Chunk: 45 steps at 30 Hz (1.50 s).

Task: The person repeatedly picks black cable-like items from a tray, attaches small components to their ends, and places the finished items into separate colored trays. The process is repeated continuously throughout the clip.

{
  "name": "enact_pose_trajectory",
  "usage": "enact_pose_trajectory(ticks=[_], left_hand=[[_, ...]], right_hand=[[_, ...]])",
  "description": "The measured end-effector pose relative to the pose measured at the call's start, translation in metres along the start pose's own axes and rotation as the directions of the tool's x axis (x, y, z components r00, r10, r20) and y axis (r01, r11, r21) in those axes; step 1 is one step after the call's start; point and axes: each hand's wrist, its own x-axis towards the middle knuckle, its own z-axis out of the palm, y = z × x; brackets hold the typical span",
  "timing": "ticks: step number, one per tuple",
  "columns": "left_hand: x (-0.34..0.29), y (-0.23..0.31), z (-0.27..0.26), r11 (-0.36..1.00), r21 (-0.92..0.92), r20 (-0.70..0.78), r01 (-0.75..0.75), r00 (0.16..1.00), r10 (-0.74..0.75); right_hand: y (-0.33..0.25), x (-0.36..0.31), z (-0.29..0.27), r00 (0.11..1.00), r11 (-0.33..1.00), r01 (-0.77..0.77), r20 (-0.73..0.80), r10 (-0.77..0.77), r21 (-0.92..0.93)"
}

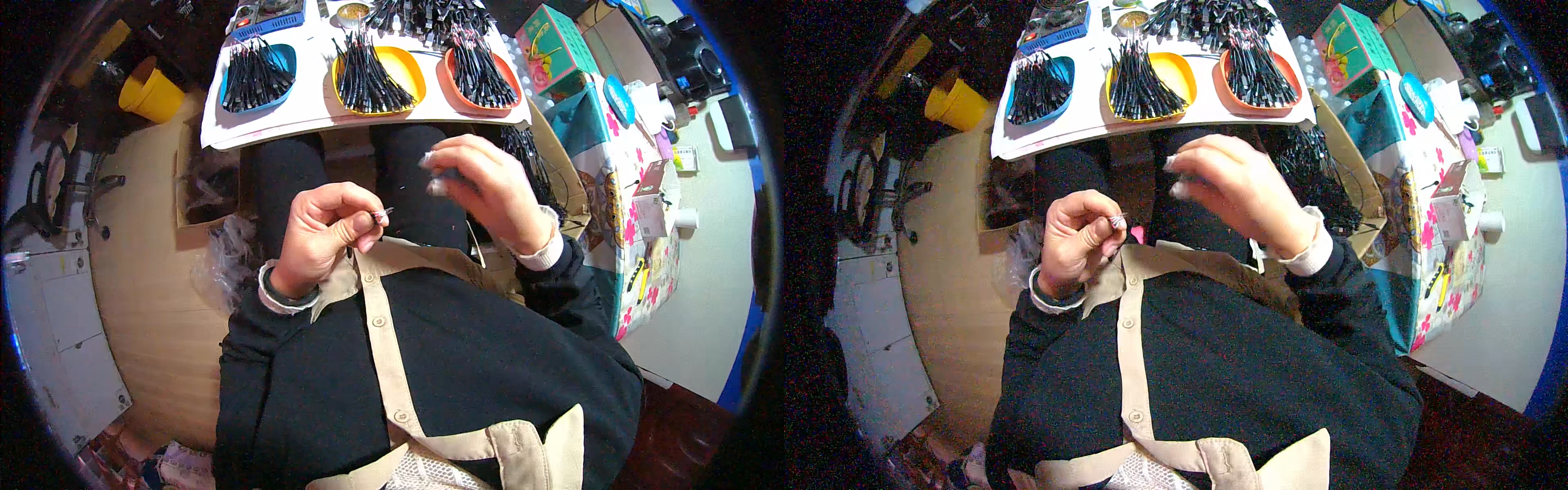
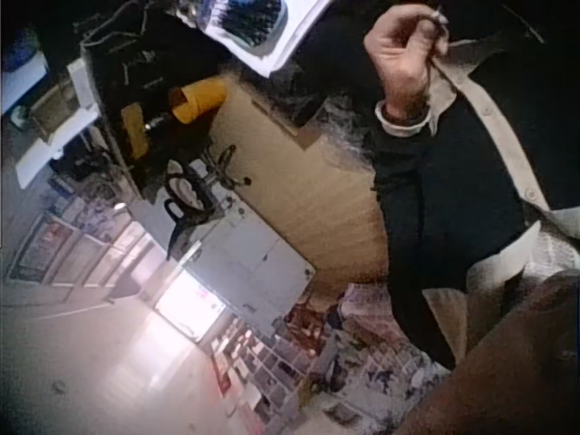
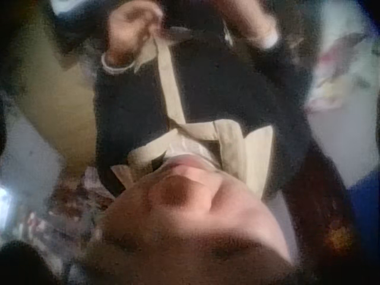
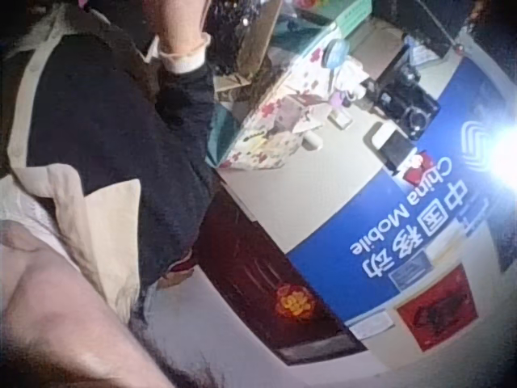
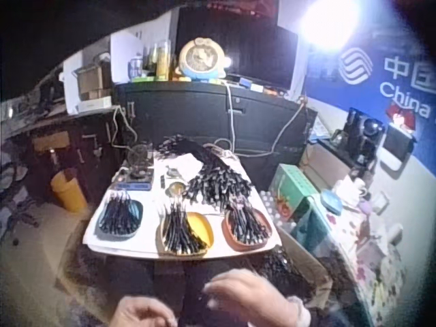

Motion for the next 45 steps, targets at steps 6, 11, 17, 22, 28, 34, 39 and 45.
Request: enact_pose_trajectory(ticks=[6, 11, 17, 22, 28, 34, 39, 45], left_hand=[[0.004, -0.004, 0.002, 0.999, -0.033, 0.005, 0.034, 0.999, -0.034], [0.005, 0.007, 0.004, 0.826, 0.556, -0.004, -0.092, 0.993, 0.114], [0.009, 0.003, 0.003, 0.556, 0.771, 0.173, -0.311, 0.942, 0.287], [0.001, -0.001, 0.005, 0.887, 0.453, -0.027, -0.094, 0.992, 0.119], [0.002, -0.006, 0.009, 0.821, 0.548, 0.013, -0.159, 0.983, 0.182], [0.002, -0.006, 0.006, 0.601, 0.738, 0.119, -0.308, 0.935, 0.333], [0.002, -0.009, 0.006, 0.996, -0.078, -0.076, 0.031, 0.996, -0.037], [0.010, -0.010, 0.011, 0.940, -0.316, 0.006, 0.125, 0.991, -0.130]], right_hand=[[-0.012, 0.005, 0.015, 0.990, 0.944, 0.127, 0.024, -0.140, 0.305], [-0.014, 0.006, 0.018, 0.975, 0.861, -0.189, 0.195, 0.107, 0.471], [-0.010, -0.008, 0.026, 0.726, -0.043, -0.641, 0.624, 0.287, 0.766], [-0.021, -0.013, 0.017, 0.972, 0.912, -0.235, 0.106, 0.211, 0.335], [-0.028, -0.011, 0.021, 0.983, 0.913, -0.181, 0.062, 0.170, 0.364], [-0.023, -0.016, 0.026, 0.672, -0.181, -0.635, 0.652, 0.351, 0.751], [-0.019, -0.007, 0.027, 0.954, 0.673, -0.278, 0.114, 0.278, 0.685], [-0.013, 0.003, 0.027, 0.988, 0.910, 0.078, -0.157, -0.015, 0.408]])
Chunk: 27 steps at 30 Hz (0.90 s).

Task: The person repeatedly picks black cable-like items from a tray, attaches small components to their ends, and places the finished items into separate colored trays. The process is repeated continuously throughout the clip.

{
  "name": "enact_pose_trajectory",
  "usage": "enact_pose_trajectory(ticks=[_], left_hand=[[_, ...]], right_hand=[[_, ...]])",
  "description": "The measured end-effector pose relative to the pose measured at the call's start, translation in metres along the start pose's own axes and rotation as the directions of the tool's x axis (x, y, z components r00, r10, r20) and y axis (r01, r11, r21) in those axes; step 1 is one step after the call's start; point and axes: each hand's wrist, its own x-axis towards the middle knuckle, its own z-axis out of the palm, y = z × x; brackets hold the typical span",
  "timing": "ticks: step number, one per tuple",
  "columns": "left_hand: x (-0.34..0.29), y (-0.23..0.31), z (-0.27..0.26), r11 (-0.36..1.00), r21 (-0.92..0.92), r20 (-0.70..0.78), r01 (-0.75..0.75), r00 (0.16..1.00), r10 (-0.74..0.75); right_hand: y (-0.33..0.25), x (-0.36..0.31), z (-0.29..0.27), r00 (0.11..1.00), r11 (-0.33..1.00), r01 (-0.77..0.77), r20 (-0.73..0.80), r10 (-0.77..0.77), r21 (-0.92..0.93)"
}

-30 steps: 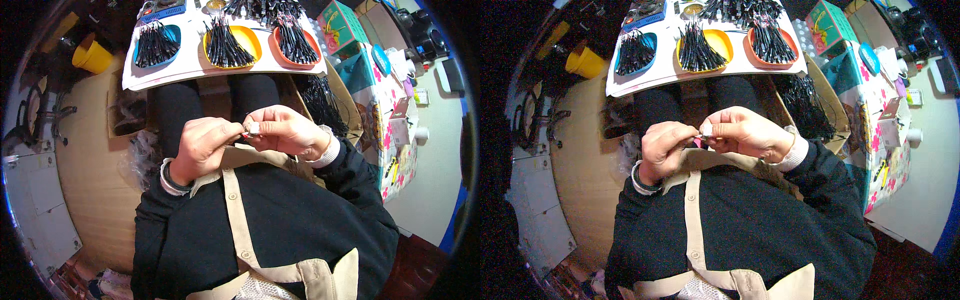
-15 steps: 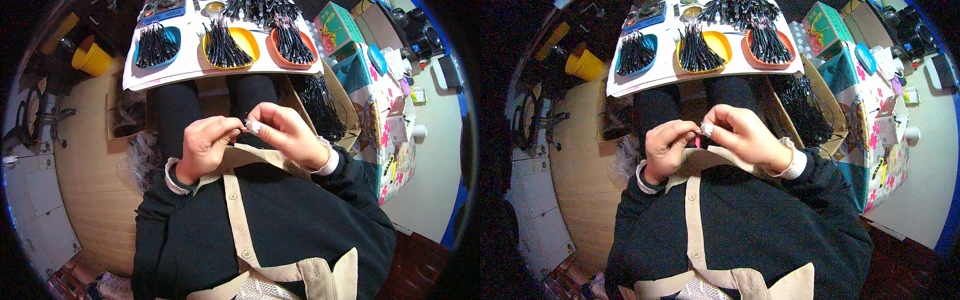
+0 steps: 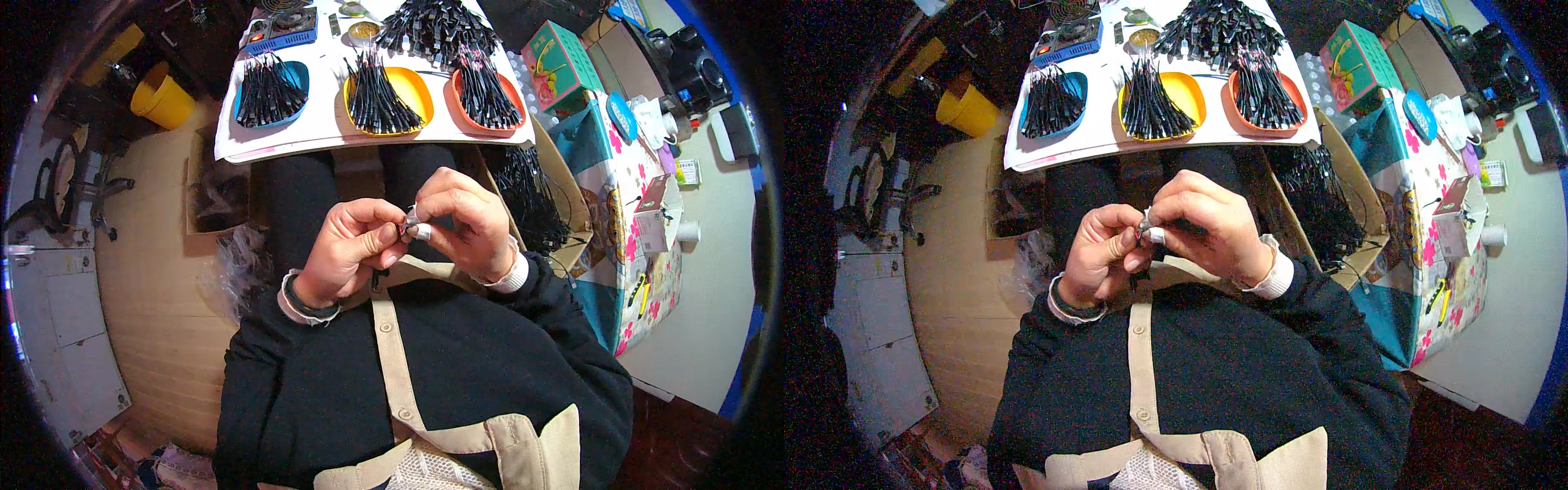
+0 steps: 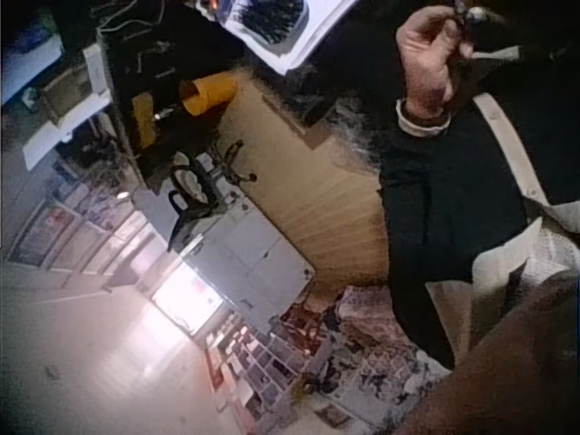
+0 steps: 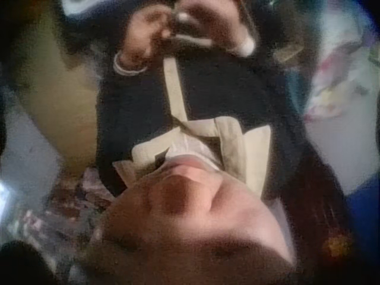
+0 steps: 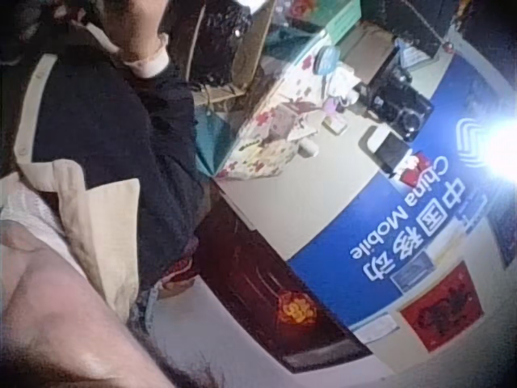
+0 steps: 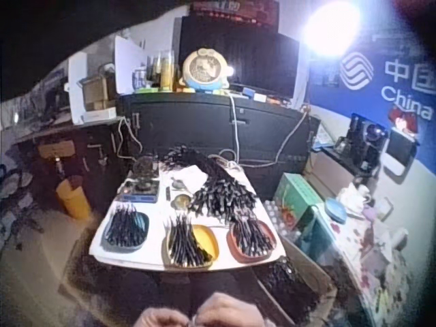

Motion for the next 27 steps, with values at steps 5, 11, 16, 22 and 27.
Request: enact_pose_trajectory(ticks=[5, 11, 16, 22, 27], left_hand=[[0.003, 0.006, 0.007, 0.996, 0.085, -0.018, -0.015, 1.000, 0.016], [0.009, 0.016, 0.003, 0.979, 0.203, -0.136, -0.032, 0.989, 0.060], [0.019, 0.026, -0.004, 0.978, 0.207, -0.093, 0.027, 0.996, -0.008], [0.041, 0.041, -0.002, 0.975, 0.193, -0.132, 0.111, 0.988, -0.086], [0.067, 0.066, 0.006, 0.937, 0.230, -0.260, 0.264, 0.944, -0.202]], right_hand=[[0.001, -0.004, 0.013, 0.971, 0.879, -0.185, -0.058, 0.233, 0.440], [0.014, 0.001, 0.008, 0.925, 0.674, -0.329, 0.084, 0.370, 0.662], [0.024, 0.013, -0.001, 0.973, 0.909, -0.231, 0.061, 0.224, 0.346], [0.036, 0.023, 0.004, 0.959, 0.872, -0.235, -0.044, 0.280, 0.430], [0.053, 0.039, -0.003, 0.932, 0.806, -0.227, -0.117, 0.342, 0.547]])
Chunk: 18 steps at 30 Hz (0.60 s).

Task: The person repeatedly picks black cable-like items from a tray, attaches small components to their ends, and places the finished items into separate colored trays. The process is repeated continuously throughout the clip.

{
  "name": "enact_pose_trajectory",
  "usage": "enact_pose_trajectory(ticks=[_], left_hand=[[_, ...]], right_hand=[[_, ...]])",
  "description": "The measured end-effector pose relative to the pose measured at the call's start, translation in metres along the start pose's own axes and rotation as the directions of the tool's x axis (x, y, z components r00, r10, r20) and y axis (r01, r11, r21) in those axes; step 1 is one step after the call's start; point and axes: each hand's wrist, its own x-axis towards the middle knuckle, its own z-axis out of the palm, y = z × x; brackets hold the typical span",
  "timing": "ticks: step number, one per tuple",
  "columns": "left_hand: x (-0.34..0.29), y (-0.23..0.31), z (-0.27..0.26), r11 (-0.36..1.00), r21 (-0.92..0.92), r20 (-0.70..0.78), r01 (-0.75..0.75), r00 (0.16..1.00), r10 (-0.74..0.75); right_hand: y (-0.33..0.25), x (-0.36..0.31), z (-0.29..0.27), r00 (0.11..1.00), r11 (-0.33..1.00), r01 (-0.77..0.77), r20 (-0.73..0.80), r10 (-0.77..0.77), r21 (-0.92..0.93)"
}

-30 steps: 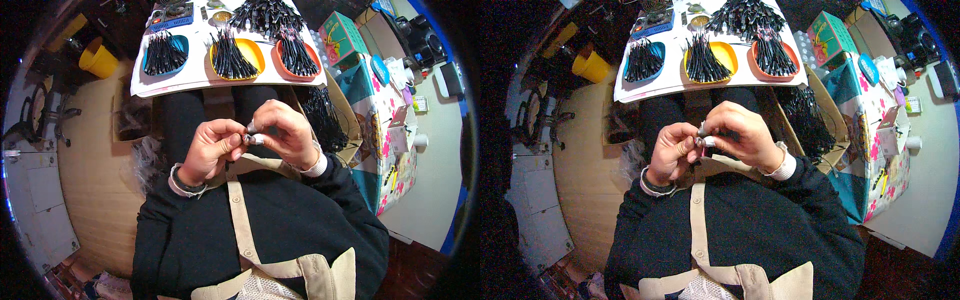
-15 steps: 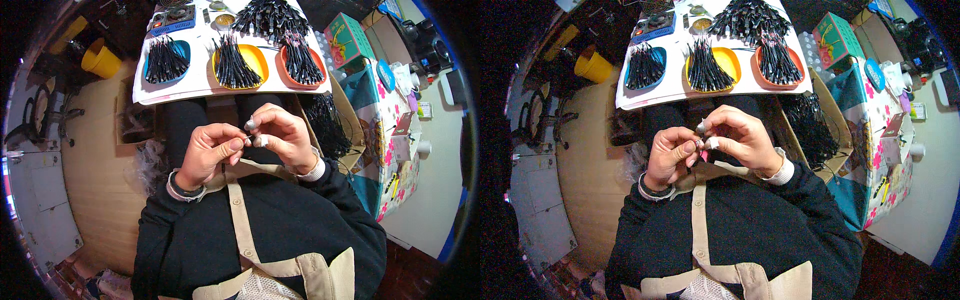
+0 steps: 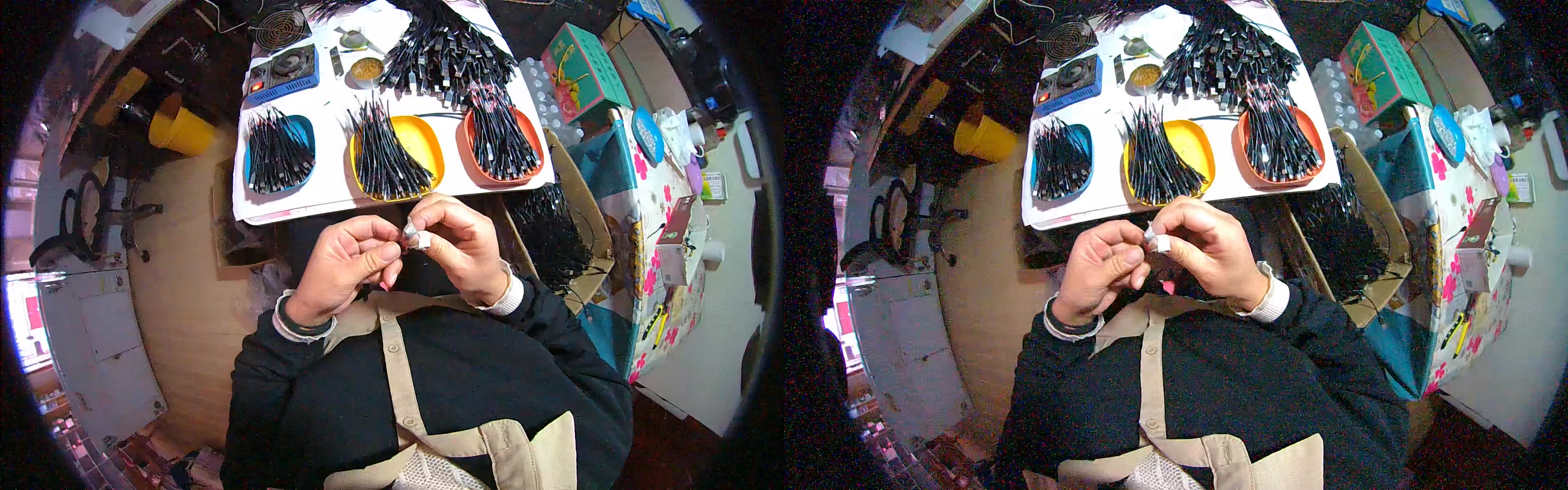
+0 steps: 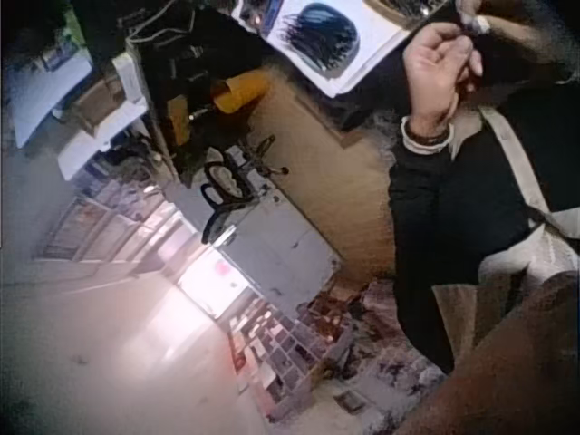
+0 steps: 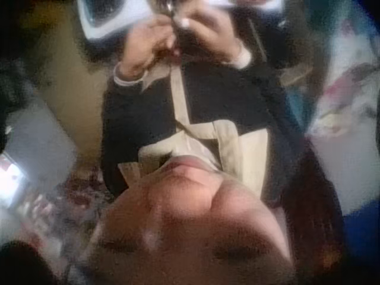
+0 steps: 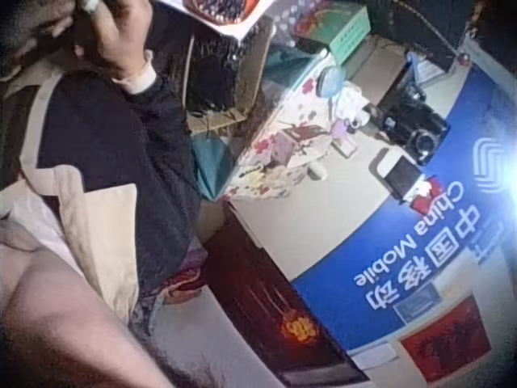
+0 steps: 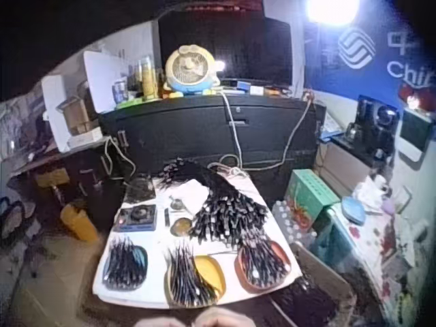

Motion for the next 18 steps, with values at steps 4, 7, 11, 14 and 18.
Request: enact_pose_trajectory(ticks=[4, 7, 11, 14, 18], left_hand=[[0.022, 0.056, -0.007, 0.900, 0.362, -0.035, -0.242, 0.961, 0.273], [0.060, 0.103, -0.022, 0.592, 0.732, 0.006, -0.338, 0.872, 0.490], [0.142, 0.134, -0.054, -0.111, 0.946, 0.319, -0.305, 0.808, 0.495], [0.195, 0.131, -0.081, -0.410, 0.880, 0.382, -0.239, 0.870, 0.312], [0.237, 0.121, -0.109, -0.486, 0.839, 0.390, -0.246, 0.894, 0.219]], right_hand=[[0.008, 0.009, -0.013, 0.995, 0.986, -0.090, -0.017, 0.094, 0.142], [0.029, 0.009, -0.027, 0.955, 0.988, -0.049, 0.282, 0.090, -0.148], [0.081, -0.006, -0.020, 0.767, 0.975, -0.170, 0.601, 0.223, -0.145], [0.120, -0.019, -0.020, 0.682, 0.869, -0.202, 0.572, 0.455, -0.451], [0.154, -0.024, -0.018, 0.744, 0.932, -0.192, 0.574, 0.342, -0.307]])
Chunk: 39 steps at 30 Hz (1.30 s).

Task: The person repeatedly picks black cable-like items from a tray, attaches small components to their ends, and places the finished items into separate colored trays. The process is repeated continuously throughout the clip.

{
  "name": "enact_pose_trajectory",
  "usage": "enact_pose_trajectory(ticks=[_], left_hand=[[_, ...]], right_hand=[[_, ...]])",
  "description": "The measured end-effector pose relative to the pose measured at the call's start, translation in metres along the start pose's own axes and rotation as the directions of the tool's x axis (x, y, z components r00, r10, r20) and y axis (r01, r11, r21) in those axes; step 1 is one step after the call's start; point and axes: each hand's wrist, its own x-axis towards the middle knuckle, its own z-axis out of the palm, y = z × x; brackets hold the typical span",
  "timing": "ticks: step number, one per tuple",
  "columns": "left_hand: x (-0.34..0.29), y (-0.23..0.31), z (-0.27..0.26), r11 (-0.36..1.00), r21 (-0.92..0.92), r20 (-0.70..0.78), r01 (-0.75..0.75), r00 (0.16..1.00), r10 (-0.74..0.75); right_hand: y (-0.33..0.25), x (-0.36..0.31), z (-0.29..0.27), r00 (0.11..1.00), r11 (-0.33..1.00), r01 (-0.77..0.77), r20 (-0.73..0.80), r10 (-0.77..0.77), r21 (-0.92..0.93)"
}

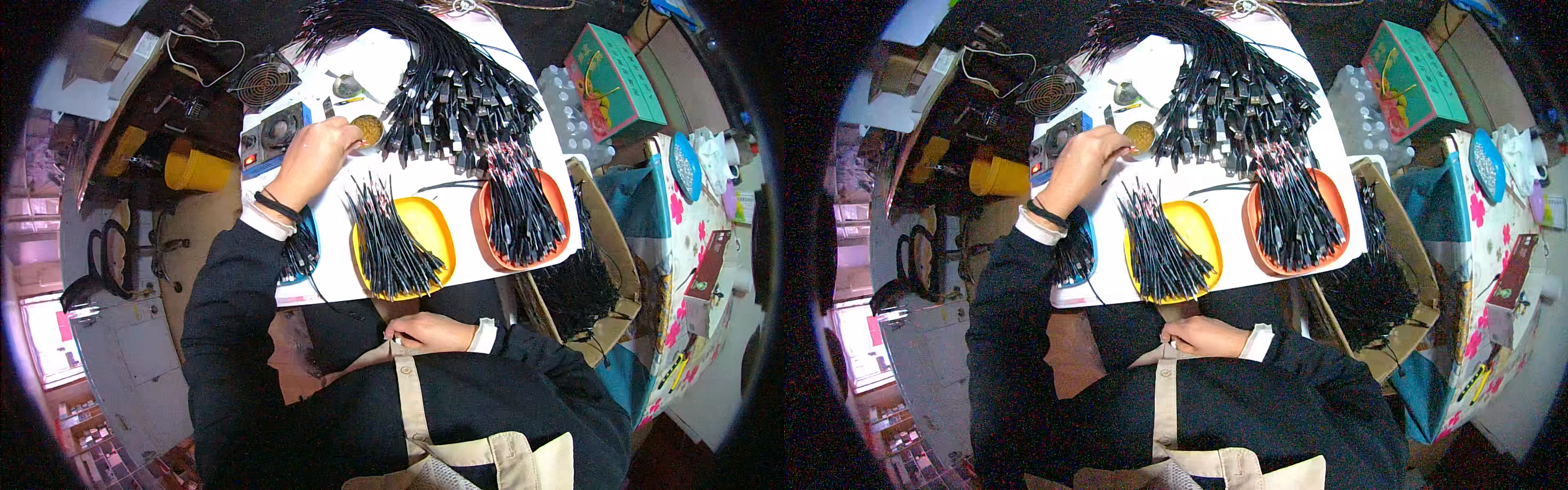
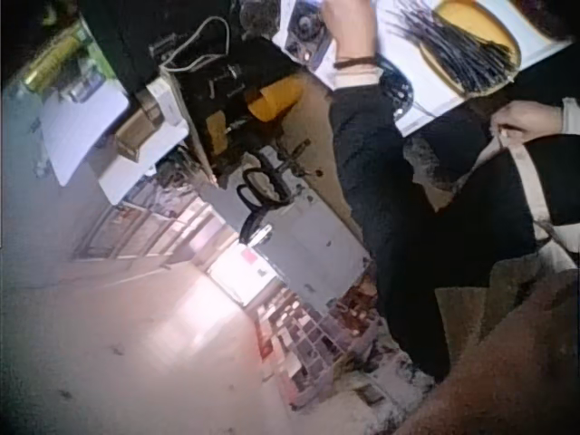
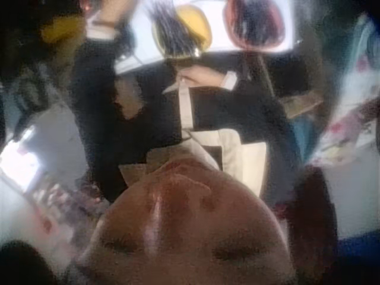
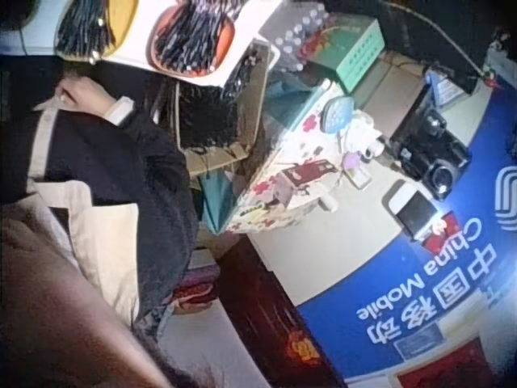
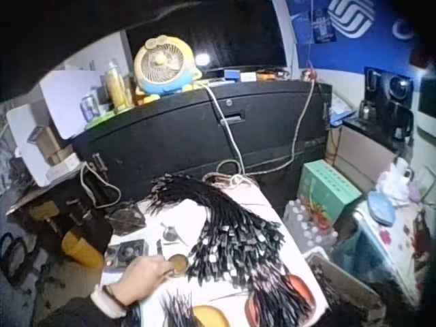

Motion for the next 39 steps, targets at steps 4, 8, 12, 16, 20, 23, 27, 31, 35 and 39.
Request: enact_pose_trajectory(ticks=[4, 8, 12, 16, 20, 23, 27, 31, 35, 39], left_hand=[[0.012, -0.012, 0.020, 0.999, 0.043, 0.032, 0.025, 0.999, -0.026], [0.015, -0.016, 0.029, 0.999, 0.046, 0.044, 0.021, 0.999, -0.023], [0.018, -0.017, 0.034, 0.998, 0.066, 0.061, 0.025, 0.998, -0.029], [0.022, -0.016, 0.037, 0.996, 0.078, 0.075, 0.036, 0.996, -0.042], [0.024, -0.015, 0.039, 0.997, 0.068, 0.073, 0.046, 0.996, -0.051], [0.025, -0.013, 0.039, 0.997, 0.042, 0.060, 0.065, 0.996, -0.068], [0.016, -0.011, 0.027, 0.997, -0.005, 0.019, 0.079, 0.997, -0.079], [-0.006, -0.014, -0.002, 0.989, -0.106, -0.085, 0.101, 0.990, -0.111], [-0.034, -0.021, -0.031, 0.978, -0.147, -0.200, 0.145, 0.964, -0.173], [-0.059, -0.043, -0.050, 0.964, -0.113, -0.276, 0.242, 0.924, -0.264]], right_hand=[[0.011, 0.004, 0.000, 0.997, 0.999, -0.005, 0.081, 0.008, -0.037], [0.014, 0.006, 0.002, 0.994, 0.994, 0.093, -0.054, -0.090, 0.061], [0.017, 0.007, 0.002, 0.995, 0.999, -0.036, 0.093, 0.037, -0.015], [0.017, 0.007, 0.001, 0.993, 0.999, -0.043, 0.109, 0.043, 0.002], [0.017, 0.006, 0.003, 0.996, 1.000, -0.027, 0.079, 0.027, -0.004], [0.019, 0.005, 0.005, 1.000, 0.999, 0.028, -0.013, -0.027, 0.037], [0.020, 0.006, 0.007, 0.999, 0.999, 0.035, -0.029, -0.034, 0.032], [0.015, 0.005, 0.004, 0.998, 0.996, 0.038, -0.043, -0.034, 0.081], [0.007, 0.005, -0.001, 0.999, 0.999, 0.010, -0.033, -0.008, 0.051], [-0.001, 0.005, -0.004, 0.999, 0.999, -0.044, 0.002, 0.044, 0.022]])
